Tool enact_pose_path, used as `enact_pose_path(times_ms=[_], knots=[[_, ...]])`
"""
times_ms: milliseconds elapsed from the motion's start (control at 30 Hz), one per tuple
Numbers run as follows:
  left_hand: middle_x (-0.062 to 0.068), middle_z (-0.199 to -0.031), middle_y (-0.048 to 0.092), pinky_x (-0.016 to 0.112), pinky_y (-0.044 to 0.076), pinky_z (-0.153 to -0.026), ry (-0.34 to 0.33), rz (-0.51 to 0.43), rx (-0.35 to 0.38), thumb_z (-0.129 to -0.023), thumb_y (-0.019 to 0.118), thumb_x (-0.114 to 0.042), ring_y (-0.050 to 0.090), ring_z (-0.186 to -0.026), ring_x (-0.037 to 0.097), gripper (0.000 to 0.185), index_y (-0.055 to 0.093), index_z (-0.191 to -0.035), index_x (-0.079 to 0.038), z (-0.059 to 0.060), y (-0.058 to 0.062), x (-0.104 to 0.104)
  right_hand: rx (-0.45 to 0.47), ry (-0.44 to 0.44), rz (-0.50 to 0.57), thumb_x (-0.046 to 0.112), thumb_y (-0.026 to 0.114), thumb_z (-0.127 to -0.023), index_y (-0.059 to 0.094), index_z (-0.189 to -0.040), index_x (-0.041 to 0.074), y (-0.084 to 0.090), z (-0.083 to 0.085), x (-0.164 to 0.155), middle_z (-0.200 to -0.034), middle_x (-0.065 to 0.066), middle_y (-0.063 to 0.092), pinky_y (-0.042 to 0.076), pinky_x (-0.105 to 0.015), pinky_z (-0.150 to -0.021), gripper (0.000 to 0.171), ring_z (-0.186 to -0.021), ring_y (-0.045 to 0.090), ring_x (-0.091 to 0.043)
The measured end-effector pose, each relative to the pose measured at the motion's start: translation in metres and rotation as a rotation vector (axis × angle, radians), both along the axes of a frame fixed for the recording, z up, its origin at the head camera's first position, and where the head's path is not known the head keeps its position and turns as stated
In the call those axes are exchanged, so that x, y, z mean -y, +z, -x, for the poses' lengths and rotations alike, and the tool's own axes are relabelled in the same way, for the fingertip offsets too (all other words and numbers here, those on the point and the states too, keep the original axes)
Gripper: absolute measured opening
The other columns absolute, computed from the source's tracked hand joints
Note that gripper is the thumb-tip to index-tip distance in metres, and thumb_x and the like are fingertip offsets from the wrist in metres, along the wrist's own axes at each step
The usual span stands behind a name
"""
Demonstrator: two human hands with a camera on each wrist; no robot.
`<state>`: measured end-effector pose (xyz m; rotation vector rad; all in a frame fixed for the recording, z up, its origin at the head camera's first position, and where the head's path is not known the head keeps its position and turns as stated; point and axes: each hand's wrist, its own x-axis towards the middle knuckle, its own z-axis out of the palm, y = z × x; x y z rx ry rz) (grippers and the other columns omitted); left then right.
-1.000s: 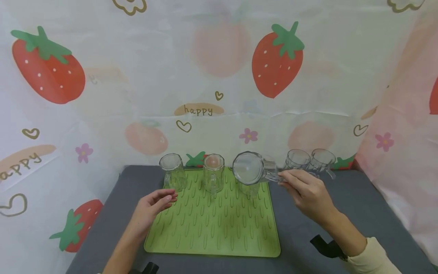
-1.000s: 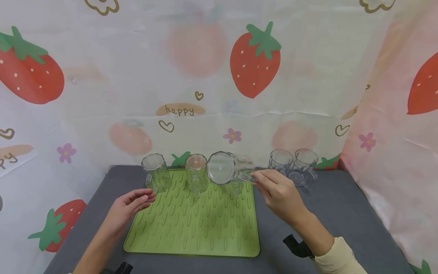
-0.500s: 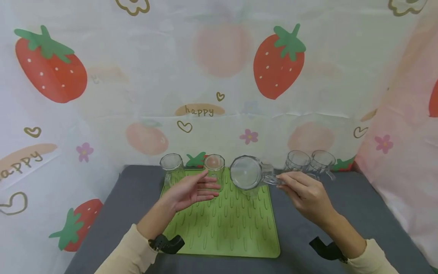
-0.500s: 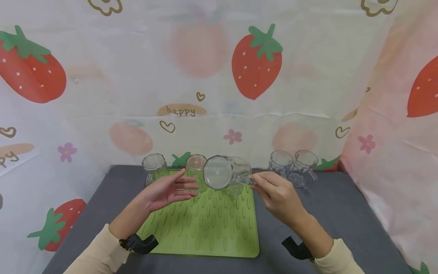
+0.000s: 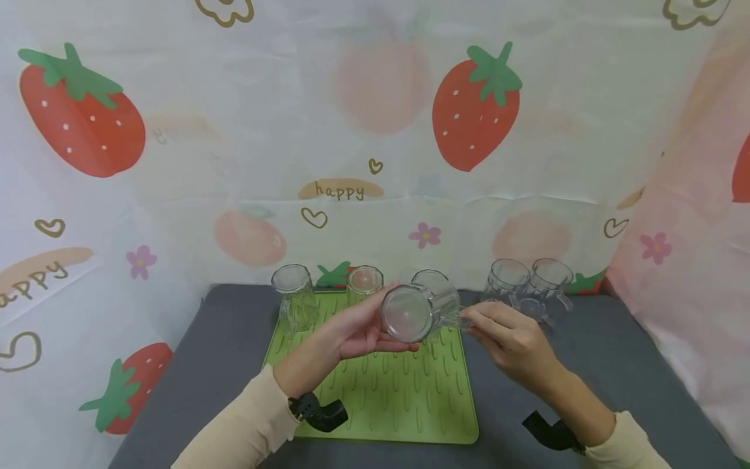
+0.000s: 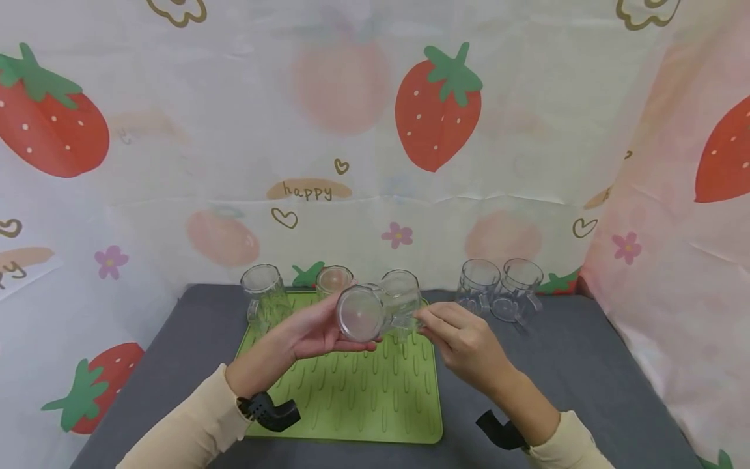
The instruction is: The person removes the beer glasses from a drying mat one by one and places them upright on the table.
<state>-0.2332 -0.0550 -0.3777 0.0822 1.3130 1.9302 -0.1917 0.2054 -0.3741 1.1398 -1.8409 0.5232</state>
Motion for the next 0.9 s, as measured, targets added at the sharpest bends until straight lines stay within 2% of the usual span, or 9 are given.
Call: enact_pose_path(times_ms=[100,300,433,600,900], knots=[[0.023,-0.133,0.051,0.034,0.061,-0.078,0.013,-0.033,0.029,-0.099,0.041,-0.058,0.070,-0.095,0.028,0.067,0.033,-0.151,-0.017,0.0000,0.0003,-0.0028,0.033,0.003,-0.024,0.026,0.049,-0.102,0.074,-0.096,-0.003,-0.0026,-0.0017,-0.0004,-0.089,-0.012,0.072,0.056,-0.029,-0.065,0.038,-0.079,0.068,-0.024],[0.021,-0.142,0.047,0.039,0.057,-0.091,0.059,-0.014,0.032,-0.098,0.046,-0.054,0.068,-0.103,0.024,0.066,0.032,-0.150,-0.016,-0.0013,-0.0004,-0.0026,0.060,0.025,-0.014,0.027,0.051,-0.101,0.074,-0.096,-0.001,-0.0052,-0.0014,-0.0002,-0.091,-0.010,0.072,0.056,-0.026,-0.073,0.036,-0.085,0.068,-0.024],[0.016,-0.134,0.053,0.039,0.056,-0.093,0.055,-0.018,0.017,-0.099,0.046,-0.051,0.067,-0.103,0.021,0.064,0.032,-0.150,-0.015,-0.0016,-0.0014,-0.0015,0.072,0.047,0.012,0.027,0.053,-0.101,0.074,-0.098,0.001,-0.0057,-0.0004,0.0010,-0.095,-0.010,0.072,0.053,-0.018,-0.085,0.033,-0.088,0.067,-0.024],[0.007,-0.117,0.061,0.035,0.058,-0.085,0.043,-0.034,0.003,-0.100,0.043,-0.050,0.069,-0.098,0.018,0.060,0.035,-0.147,-0.012,-0.0027,-0.0011,0.0003,0.110,0.054,0.010,0.028,0.054,-0.100,0.073,-0.100,0.002,-0.0067,-0.0001,0.0006,-0.099,-0.011,0.071,0.046,-0.012,-0.095,0.033,-0.092,0.066,-0.024],[0.005,-0.111,0.065,0.036,0.058,-0.085,0.031,-0.047,-0.039,-0.102,0.040,-0.047,0.070,-0.096,0.016,0.059,0.033,-0.148,-0.011,-0.0043,0.0008,0.0008,0.124,0.072,0.008,0.028,0.054,-0.100,0.073,-0.101,0.001,-0.0052,-0.0004,-0.0006,-0.101,-0.012,0.070,0.043,-0.010,-0.100,0.033,-0.096,0.064,-0.024]])
